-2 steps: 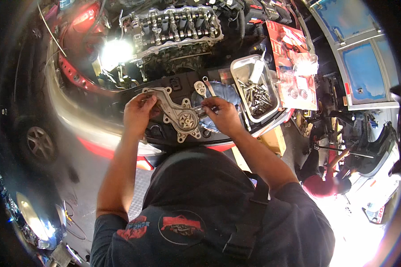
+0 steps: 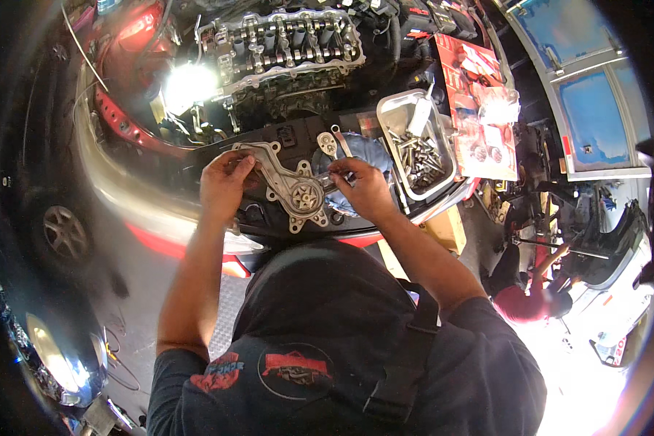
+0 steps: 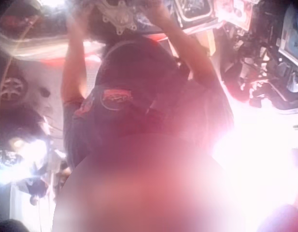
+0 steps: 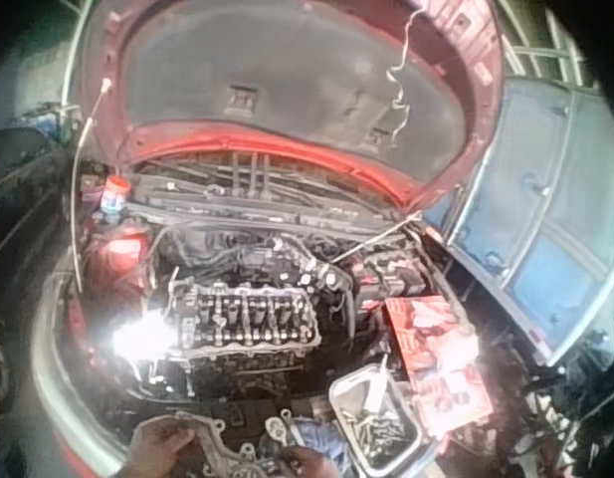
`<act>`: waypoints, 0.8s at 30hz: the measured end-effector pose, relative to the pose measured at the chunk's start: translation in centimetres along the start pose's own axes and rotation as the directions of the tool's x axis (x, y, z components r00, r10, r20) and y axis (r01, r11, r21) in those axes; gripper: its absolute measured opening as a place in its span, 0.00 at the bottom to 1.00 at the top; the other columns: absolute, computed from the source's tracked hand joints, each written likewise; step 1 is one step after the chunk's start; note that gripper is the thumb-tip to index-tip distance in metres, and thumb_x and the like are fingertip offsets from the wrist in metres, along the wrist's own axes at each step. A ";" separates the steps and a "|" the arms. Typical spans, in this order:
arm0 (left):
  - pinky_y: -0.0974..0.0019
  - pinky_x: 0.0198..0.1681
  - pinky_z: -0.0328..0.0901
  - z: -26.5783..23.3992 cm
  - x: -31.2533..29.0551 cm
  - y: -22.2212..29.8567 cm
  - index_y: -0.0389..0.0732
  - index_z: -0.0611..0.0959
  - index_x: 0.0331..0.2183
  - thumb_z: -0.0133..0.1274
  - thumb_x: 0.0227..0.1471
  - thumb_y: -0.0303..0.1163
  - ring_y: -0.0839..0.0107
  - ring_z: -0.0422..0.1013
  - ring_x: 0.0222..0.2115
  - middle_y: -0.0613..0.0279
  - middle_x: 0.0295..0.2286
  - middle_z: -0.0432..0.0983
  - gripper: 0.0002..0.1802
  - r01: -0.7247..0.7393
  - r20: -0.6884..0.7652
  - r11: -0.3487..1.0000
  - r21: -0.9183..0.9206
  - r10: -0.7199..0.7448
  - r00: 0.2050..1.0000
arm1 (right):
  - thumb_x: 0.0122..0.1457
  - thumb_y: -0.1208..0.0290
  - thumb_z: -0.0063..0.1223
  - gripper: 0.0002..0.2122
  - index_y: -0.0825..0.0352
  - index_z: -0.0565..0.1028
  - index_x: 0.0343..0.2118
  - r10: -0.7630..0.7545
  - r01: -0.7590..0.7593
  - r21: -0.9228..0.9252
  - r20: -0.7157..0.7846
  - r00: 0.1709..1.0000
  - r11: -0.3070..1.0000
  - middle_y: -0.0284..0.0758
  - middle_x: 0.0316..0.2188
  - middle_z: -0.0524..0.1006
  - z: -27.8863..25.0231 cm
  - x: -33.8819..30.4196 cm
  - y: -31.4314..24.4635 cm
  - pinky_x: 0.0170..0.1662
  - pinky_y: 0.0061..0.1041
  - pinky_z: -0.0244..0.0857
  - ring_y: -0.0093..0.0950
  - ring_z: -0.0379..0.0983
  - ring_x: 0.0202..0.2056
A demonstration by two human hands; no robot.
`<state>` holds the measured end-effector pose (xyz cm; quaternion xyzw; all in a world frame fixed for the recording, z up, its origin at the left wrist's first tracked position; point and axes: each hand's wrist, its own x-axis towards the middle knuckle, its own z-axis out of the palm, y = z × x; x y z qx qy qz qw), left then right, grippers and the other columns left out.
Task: The person holds a metal gasket and applies sealant from a tube along its edges. They wipe the gasket with a cloth and continue applying sealant to different sections before the clip ends.
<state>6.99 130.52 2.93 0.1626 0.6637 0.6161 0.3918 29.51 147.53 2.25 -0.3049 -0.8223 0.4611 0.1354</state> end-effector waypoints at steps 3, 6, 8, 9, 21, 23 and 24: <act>0.65 0.30 0.71 -0.4 0.3 0.1 0.36 0.82 0.38 0.61 0.53 0.32 0.71 0.76 0.25 0.58 0.27 0.81 0.12 -0.013 -0.043 0.990 0.142 0.020 0.999 | 0.55 0.71 0.59 0.07 0.64 0.79 0.36 -0.157 0.151 -0.242 -0.004 0.988 0.959 0.43 0.36 0.77 0.1 0.6 -0.2 0.44 0.34 0.70 0.41 0.75 0.39; 0.65 0.30 0.71 -0.1 0.4 -0.1 0.34 0.81 0.39 0.63 0.51 0.33 0.70 0.76 0.24 0.56 0.26 0.80 0.16 -0.068 -0.065 0.899 0.433 0.107 0.992 | 0.55 0.69 0.60 0.07 0.65 0.79 0.35 -0.087 0.091 -0.272 0.027 0.996 0.958 0.42 0.33 0.76 0.1 0.9 -0.1 0.43 0.37 0.70 0.42 0.74 0.38; 0.64 0.31 0.70 0.2 0.6 -0.3 0.34 0.80 0.41 0.64 0.49 0.35 0.69 0.76 0.25 0.55 0.26 0.79 0.20 -0.152 -0.082 0.845 0.512 0.224 0.971 | 0.55 0.69 0.60 0.08 0.65 0.79 0.36 -0.176 0.172 -0.288 0.011 0.984 0.942 0.42 0.33 0.76 0.0 1.2 0.1 0.43 0.37 0.70 0.42 0.74 0.38; 0.64 0.32 0.70 0.4 0.5 -0.4 0.34 0.79 0.42 0.65 0.49 0.36 0.68 0.75 0.25 0.55 0.27 0.79 0.22 -0.204 -0.079 0.811 0.549 0.293 0.953 | 0.55 0.68 0.60 0.09 0.65 0.79 0.37 -0.203 0.194 -0.299 0.001 0.979 0.934 0.42 0.33 0.76 -0.1 1.2 0.3 0.43 0.37 0.70 0.42 0.74 0.38; 0.65 0.42 0.69 2.5 -5.0 -4.9 0.29 0.67 0.50 0.68 0.46 0.39 0.67 0.74 0.38 0.52 0.39 0.76 0.38 0.080 0.087 0.982 0.170 -0.096 0.992 | 0.54 0.65 0.64 0.17 0.67 0.76 0.44 0.058 -0.060 -0.131 -0.019 0.998 0.990 0.37 0.38 0.79 0.1 1.1 1.5 0.40 0.27 0.71 0.28 0.77 0.34; 0.65 0.44 0.69 3.2 -5.5 -4.8 0.28 0.66 0.51 0.69 0.44 0.39 0.66 0.73 0.38 0.52 0.39 0.76 0.40 -0.002 0.092 0.929 0.370 -0.035 0.995 | 0.53 0.65 0.65 0.16 0.68 0.75 0.41 0.087 -0.093 -0.115 -0.053 0.995 0.989 0.37 0.36 0.78 0.8 1.2 1.9 0.39 0.27 0.71 0.28 0.77 0.34; 0.62 0.46 0.69 3.7 -5.7 -4.7 0.28 0.64 0.51 0.70 0.42 0.41 0.62 0.74 0.41 0.49 0.41 0.76 0.44 -0.024 0.107 0.944 0.329 -0.012 0.994 | 0.53 0.65 0.65 0.15 0.68 0.75 0.40 0.105 -0.113 -0.111 -0.072 0.992 0.987 0.36 0.35 0.78 1.2 1.3 2.1 0.39 0.27 0.70 0.27 0.77 0.34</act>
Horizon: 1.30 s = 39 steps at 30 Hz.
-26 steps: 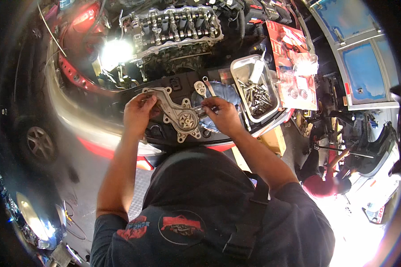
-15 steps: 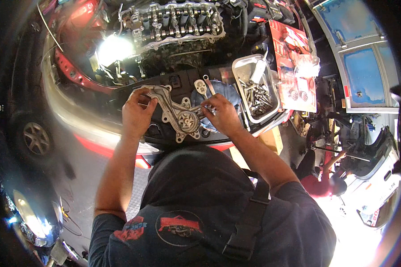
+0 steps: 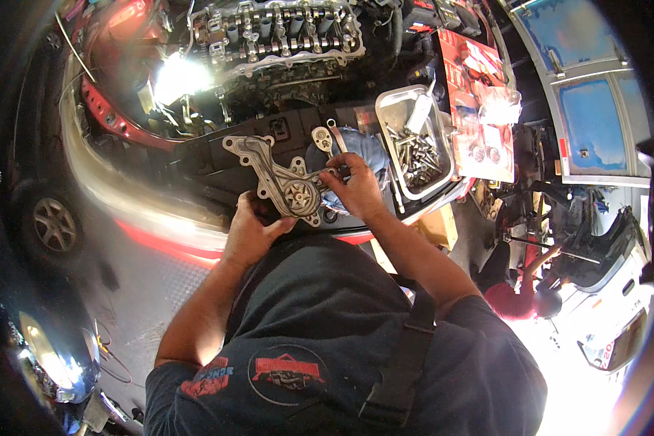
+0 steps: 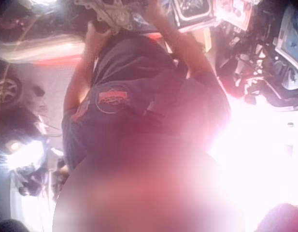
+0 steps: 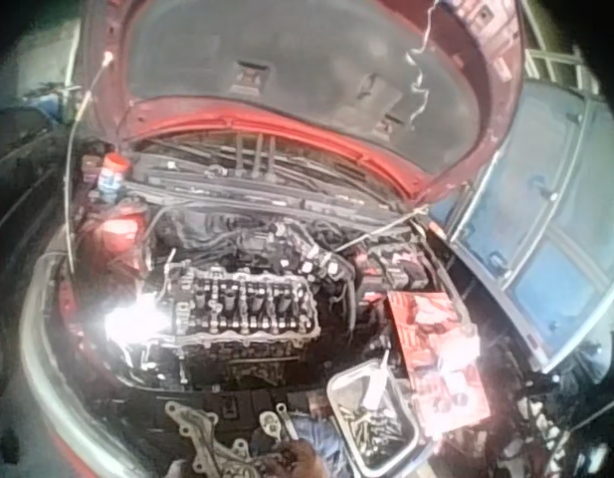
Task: The person holds a metal gasket and applies sealant from a tube along its edges. They wipe the gasket with a cloth and continue applying sealant to different sections before the clip ends.
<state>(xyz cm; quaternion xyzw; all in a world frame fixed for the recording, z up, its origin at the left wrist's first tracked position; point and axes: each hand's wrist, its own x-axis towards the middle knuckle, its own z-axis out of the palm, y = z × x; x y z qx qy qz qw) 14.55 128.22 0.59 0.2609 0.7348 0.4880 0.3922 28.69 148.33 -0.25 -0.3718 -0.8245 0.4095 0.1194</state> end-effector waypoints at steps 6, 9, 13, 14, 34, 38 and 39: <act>0.58 0.50 0.67 1.5 -0.1 1.6 0.27 0.63 0.50 0.70 0.42 0.41 0.54 0.74 0.47 0.41 0.44 0.75 0.44 0.109 -0.065 0.958 0.264 -0.095 0.993 | 0.51 0.65 0.64 0.15 0.67 0.73 0.37 -0.014 0.013 -0.021 -0.043 0.999 1.000 0.44 0.36 0.74 0.8 -0.2 -0.2 0.45 0.37 0.67 0.42 0.73 0.40; 0.60 0.49 0.67 1.5 0.2 1.3 0.27 0.63 0.49 0.68 0.45 0.38 0.57 0.74 0.46 0.42 0.43 0.76 0.40 0.066 -0.032 0.991 0.114 -0.062 0.998 | 0.53 0.65 0.63 0.14 0.68 0.73 0.36 0.025 -0.025 0.001 0.007 1.000 1.000 0.43 0.34 0.76 0.1 -0.4 -0.8 0.42 0.34 0.69 0.38 0.75 0.37; 0.63 0.46 0.69 1.5 0.1 0.1 0.27 0.64 0.50 0.64 0.48 0.34 0.63 0.75 0.42 0.47 0.40 0.77 0.35 0.030 -0.054 0.999 0.008 -0.030 0.998 | 0.56 0.67 0.60 0.12 0.69 0.74 0.39 0.155 -0.179 0.162 0.149 0.977 0.970 0.39 0.34 0.78 -1.1 -0.6 -1.2 0.38 0.28 0.70 0.29 0.77 0.33; 0.64 0.45 0.69 1.5 0.1 -0.1 0.27 0.65 0.49 0.63 0.49 0.33 0.64 0.75 0.41 0.48 0.39 0.78 0.33 0.031 -0.058 0.999 0.008 -0.031 0.998 | 0.58 0.69 0.59 0.11 0.69 0.74 0.40 0.146 -0.172 0.155 0.165 0.975 0.973 0.38 0.34 0.78 -1.3 -0.7 -1.2 0.37 0.25 0.69 0.25 0.77 0.32; 0.70 0.28 0.70 2.2 -0.4 -1.6 0.27 0.71 0.50 0.69 0.45 0.40 0.72 0.74 0.29 0.56 0.31 0.77 0.38 0.063 -0.190 0.997 -0.045 -0.070 0.979 | 0.53 0.60 0.63 0.15 0.67 0.77 0.36 -0.026 -0.010 0.141 0.257 0.966 0.990 0.40 0.34 0.79 -2.1 0.4 0.4 0.42 0.31 0.69 0.32 0.77 0.36; 0.72 0.28 0.68 3.3 -1.1 -1.6 0.27 0.73 0.48 0.70 0.44 0.40 0.74 0.73 0.28 0.58 0.29 0.77 0.36 0.007 -0.270 0.990 -0.144 -0.046 0.962 | 0.54 0.62 0.62 0.14 0.69 0.76 0.35 -0.119 0.061 0.184 0.325 0.938 0.981 0.40 0.32 0.79 -2.4 1.5 2.3 0.40 0.29 0.68 0.31 0.76 0.33; 0.70 0.34 0.68 3.5 -1.3 -1.6 0.28 0.74 0.47 0.69 0.46 0.39 0.72 0.73 0.32 0.57 0.32 0.78 0.33 0.041 -0.284 0.990 -0.134 -0.078 0.956 | 0.54 0.62 0.62 0.15 0.70 0.76 0.35 -0.090 0.033 0.163 0.357 0.930 0.986 0.40 0.32 0.78 -2.3 1.7 2.6 0.40 0.29 0.68 0.31 0.76 0.32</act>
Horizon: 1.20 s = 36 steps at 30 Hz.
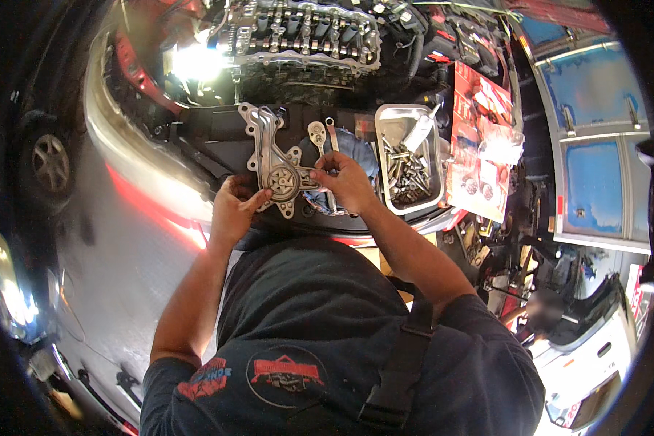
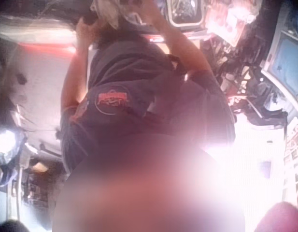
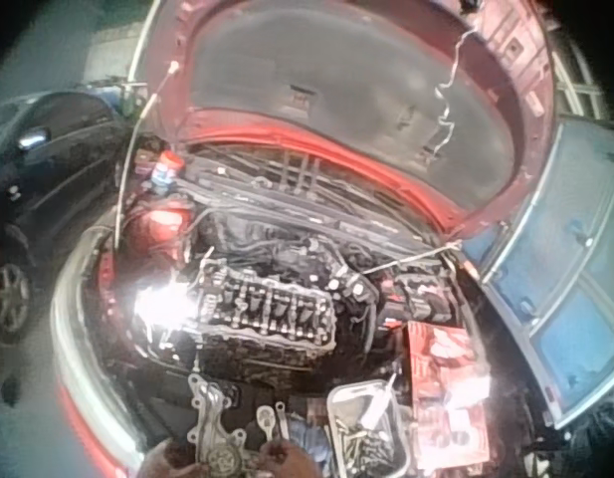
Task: The person holds a metal gasket and applies sealant from a tube along its edges. They wipe the gasket with a cloth and continue applying sealant to different sections before the clip ends.
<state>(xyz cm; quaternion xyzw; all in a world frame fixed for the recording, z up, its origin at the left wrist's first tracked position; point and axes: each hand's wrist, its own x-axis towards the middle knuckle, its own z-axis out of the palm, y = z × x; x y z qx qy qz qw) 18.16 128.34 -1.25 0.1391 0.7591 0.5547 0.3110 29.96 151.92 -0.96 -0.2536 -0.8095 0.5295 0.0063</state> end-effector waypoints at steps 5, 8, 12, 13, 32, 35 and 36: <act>0.66 0.45 0.68 1.4 -0.7 -0.7 0.31 0.72 0.48 0.66 0.49 0.36 0.68 0.74 0.41 0.55 0.40 0.78 0.30 -0.051 -0.097 0.999 -0.015 0.050 0.994 | 0.56 0.66 0.62 0.15 0.74 0.73 0.36 0.060 -0.100 0.302 0.139 0.988 0.948 0.39 0.32 0.77 -0.2 1.1 1.0 0.34 0.26 0.75 0.27 0.76 0.31; 0.63 0.48 0.67 3.2 -1.7 -0.9 0.28 0.70 0.50 0.70 0.43 0.44 0.62 0.73 0.43 0.48 0.41 0.75 0.42 -0.118 -0.195 0.993 0.010 0.117 0.974 | 0.57 0.67 0.62 0.15 0.75 0.72 0.37 0.037 -0.075 0.295 0.134 0.990 0.952 0.38 0.33 0.76 -0.1 1.3 1.2 0.34 0.25 0.78 0.26 0.76 0.32; 0.54 0.57 0.62 5.0 -3.0 -0.4 0.27 0.67 0.54 0.69 0.40 0.51 0.48 0.65 0.53 0.38 0.51 0.66 0.50 0.011 -0.277 0.943 0.333 0.087 0.957 | 0.59 0.68 0.59 0.14 0.73 0.72 0.40 0.013 -0.082 0.385 0.179 0.984 0.919 0.37 0.35 0.76 -0.1 1.0 1.5 0.36 0.26 0.78 0.27 0.76 0.34; 0.54 0.57 0.61 5.4 -2.9 -0.1 0.27 0.67 0.54 0.69 0.40 0.51 0.48 0.65 0.54 0.38 0.51 0.66 0.50 0.026 -0.293 0.949 0.314 0.071 0.953 | 0.59 0.68 0.59 0.13 0.73 0.72 0.40 -0.007 -0.080 0.436 0.194 0.981 0.896 0.37 0.35 0.75 -0.3 0.9 1.6 0.37 0.26 0.78 0.27 0.76 0.35; 0.48 0.63 0.52 9.8 -2.5 -0.5 0.26 0.56 0.59 0.65 0.39 0.56 0.39 0.45 0.63 0.31 0.60 0.50 0.59 0.170 -0.292 0.898 0.406 -0.048 0.955 | 0.60 0.66 0.57 0.18 0.69 0.71 0.49 -0.184 0.022 0.416 0.355 0.917 0.909 0.38 0.44 0.74 -3.1 1.7 3.8 0.46 0.33 0.72 0.31 0.73 0.46; 0.49 0.46 0.70 9.1 -3.1 1.2 0.30 0.62 0.52 0.66 0.39 0.58 0.46 0.71 0.46 0.41 0.49 0.60 0.53 0.208 -0.306 0.907 0.366 -0.094 0.947 | 0.60 0.68 0.55 0.14 0.68 0.72 0.46 -0.304 0.314 -0.035 0.175 0.936 0.949 0.36 0.40 0.74 -3.3 4.1 6.3 0.34 0.28 0.72 0.26 0.72 0.36; 0.50 0.46 0.70 8.5 -3.3 1.6 0.29 0.61 0.51 0.66 0.38 0.60 0.47 0.72 0.45 0.42 0.50 0.60 0.54 0.176 -0.295 0.918 0.355 -0.069 0.953 | 0.60 0.69 0.55 0.13 0.67 0.72 0.45 -0.338 0.347 -0.042 0.149 0.929 0.937 0.34 0.38 0.73 -3.4 4.8 7.1 0.33 0.26 0.71 0.25 0.71 0.35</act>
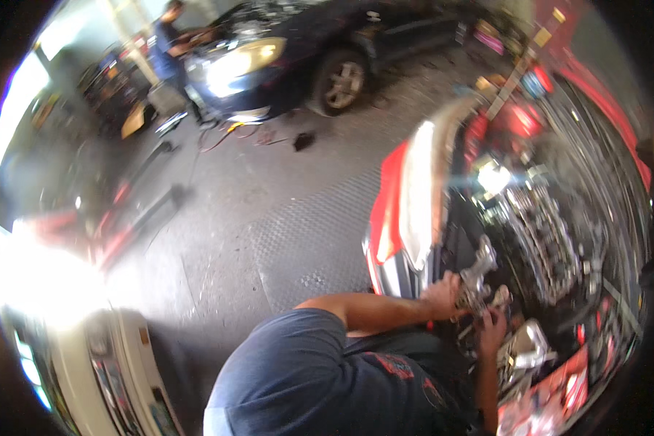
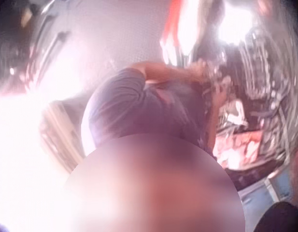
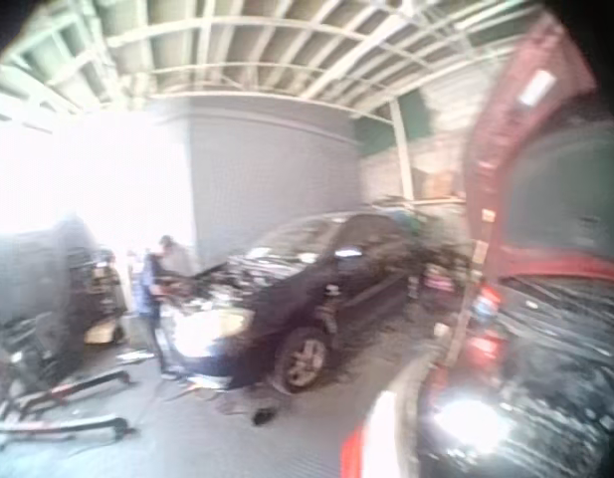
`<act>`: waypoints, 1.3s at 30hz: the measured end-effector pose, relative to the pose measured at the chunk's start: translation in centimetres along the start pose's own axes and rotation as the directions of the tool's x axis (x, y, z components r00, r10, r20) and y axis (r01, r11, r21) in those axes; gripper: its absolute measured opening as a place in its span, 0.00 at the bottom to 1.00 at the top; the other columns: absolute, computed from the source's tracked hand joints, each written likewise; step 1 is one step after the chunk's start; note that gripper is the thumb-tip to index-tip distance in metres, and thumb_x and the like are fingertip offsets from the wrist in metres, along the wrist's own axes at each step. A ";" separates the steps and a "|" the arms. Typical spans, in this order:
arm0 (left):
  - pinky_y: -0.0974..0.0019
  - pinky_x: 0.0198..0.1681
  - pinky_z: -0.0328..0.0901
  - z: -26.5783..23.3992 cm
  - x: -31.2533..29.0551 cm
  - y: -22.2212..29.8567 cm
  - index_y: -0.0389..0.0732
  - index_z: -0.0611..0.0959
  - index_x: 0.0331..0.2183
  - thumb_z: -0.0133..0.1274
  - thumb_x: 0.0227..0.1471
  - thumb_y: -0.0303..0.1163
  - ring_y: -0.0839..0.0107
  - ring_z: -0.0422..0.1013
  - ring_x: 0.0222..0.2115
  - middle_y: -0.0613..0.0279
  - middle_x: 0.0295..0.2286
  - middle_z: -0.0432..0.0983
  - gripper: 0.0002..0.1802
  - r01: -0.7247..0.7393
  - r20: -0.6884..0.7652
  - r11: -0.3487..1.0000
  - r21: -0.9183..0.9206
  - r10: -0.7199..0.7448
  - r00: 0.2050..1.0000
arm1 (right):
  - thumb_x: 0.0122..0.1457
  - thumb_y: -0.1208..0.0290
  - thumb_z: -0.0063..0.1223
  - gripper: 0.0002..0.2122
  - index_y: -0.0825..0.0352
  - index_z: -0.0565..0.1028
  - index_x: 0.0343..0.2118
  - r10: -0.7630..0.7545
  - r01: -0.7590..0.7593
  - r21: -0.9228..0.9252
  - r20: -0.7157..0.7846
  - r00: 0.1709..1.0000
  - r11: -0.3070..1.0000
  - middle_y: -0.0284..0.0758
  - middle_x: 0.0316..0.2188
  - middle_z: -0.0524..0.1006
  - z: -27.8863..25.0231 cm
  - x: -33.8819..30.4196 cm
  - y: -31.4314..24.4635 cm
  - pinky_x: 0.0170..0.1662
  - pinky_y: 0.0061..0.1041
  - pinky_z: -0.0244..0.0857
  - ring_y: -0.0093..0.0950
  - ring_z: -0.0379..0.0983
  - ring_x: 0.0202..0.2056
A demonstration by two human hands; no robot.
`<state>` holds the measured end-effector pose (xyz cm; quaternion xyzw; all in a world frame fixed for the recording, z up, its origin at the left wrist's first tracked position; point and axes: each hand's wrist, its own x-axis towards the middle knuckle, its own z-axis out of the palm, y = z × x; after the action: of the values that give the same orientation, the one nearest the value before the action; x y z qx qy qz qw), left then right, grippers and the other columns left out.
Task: The person holds a metal gasket and applies sealant from a tube along its edges. They wipe the gasket with a cloth and continue applying sealant to different sections before the clip ends.
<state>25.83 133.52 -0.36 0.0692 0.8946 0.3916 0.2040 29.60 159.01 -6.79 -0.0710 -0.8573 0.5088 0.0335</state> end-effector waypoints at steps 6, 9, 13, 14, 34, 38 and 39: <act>0.50 0.47 0.69 -0.3 -0.1 -0.1 0.27 0.61 0.55 0.66 0.34 0.60 0.47 0.72 0.46 0.39 0.51 0.61 0.58 -0.028 -0.041 0.999 -0.019 0.027 0.999 | 0.61 0.68 0.55 0.12 0.64 0.70 0.45 0.242 -0.259 0.175 0.115 0.964 0.950 0.34 0.41 0.72 -1.3 0.2 -0.6 0.39 0.30 0.67 0.27 0.70 0.39; 0.51 0.47 0.69 1.0 0.4 -0.6 0.26 0.60 0.56 0.66 0.32 0.60 0.47 0.72 0.46 0.38 0.53 0.60 0.61 -0.053 -0.088 0.999 -0.010 0.052 0.995 | 0.61 0.67 0.55 0.13 0.62 0.69 0.46 0.398 -0.410 0.207 0.100 0.912 0.888 0.32 0.43 0.71 -1.2 -0.5 -3.3 0.41 0.33 0.66 0.27 0.68 0.42; 0.48 0.46 0.68 0.7 0.8 -0.2 0.27 0.61 0.56 0.68 0.30 0.58 0.46 0.71 0.46 0.37 0.54 0.60 0.61 -0.044 -0.042 0.999 0.005 0.044 0.998 | 0.60 0.65 0.56 0.18 0.59 0.66 0.52 0.444 -0.436 0.221 0.017 0.896 0.872 0.30 0.47 0.69 -0.1 -1.7 -5.3 0.43 0.35 0.67 0.29 0.67 0.46; 0.48 0.46 0.68 0.3 1.0 0.0 0.27 0.61 0.56 0.68 0.29 0.57 0.46 0.70 0.47 0.37 0.54 0.59 0.62 -0.038 -0.014 0.999 0.022 0.038 0.999 | 0.60 0.64 0.57 0.20 0.58 0.65 0.53 0.478 -0.461 0.214 -0.028 0.878 0.861 0.30 0.48 0.68 0.2 -2.1 -5.5 0.44 0.36 0.67 0.30 0.67 0.48; 0.50 0.47 0.68 -0.3 1.9 -1.3 0.30 0.66 0.45 0.68 0.35 0.57 0.43 0.68 0.45 0.43 0.42 0.66 0.48 -0.307 -0.122 0.936 0.171 0.329 0.936 | 0.54 0.62 0.63 0.14 0.68 0.77 0.35 0.221 -0.211 -0.094 0.103 0.970 0.973 0.39 0.31 0.79 1.7 0.6 -10.5 0.39 0.29 0.69 0.30 0.76 0.34; 0.50 0.47 0.67 0.1 2.4 -1.7 0.29 0.66 0.45 0.68 0.35 0.58 0.43 0.68 0.45 0.42 0.41 0.65 0.49 -0.289 -0.092 0.936 0.200 0.311 0.946 | 0.51 0.63 0.65 0.14 0.68 0.77 0.33 0.251 -0.226 -0.203 0.109 0.962 0.953 0.40 0.30 0.79 1.6 1.2 -10.3 0.41 0.32 0.70 0.34 0.77 0.35; 0.50 0.48 0.67 0.2 2.4 -1.8 0.29 0.66 0.45 0.68 0.37 0.58 0.42 0.67 0.47 0.40 0.43 0.65 0.48 -0.278 -0.093 0.936 0.217 0.303 0.948 | 0.50 0.63 0.66 0.14 0.69 0.76 0.33 0.265 -0.243 -0.167 0.122 0.957 0.956 0.40 0.30 0.79 1.6 1.4 -10.2 0.40 0.32 0.69 0.35 0.77 0.35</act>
<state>23.75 133.11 -2.51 0.1964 0.9204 0.3286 0.0797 27.11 153.00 1.32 -0.1463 -0.8771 0.4466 -0.0993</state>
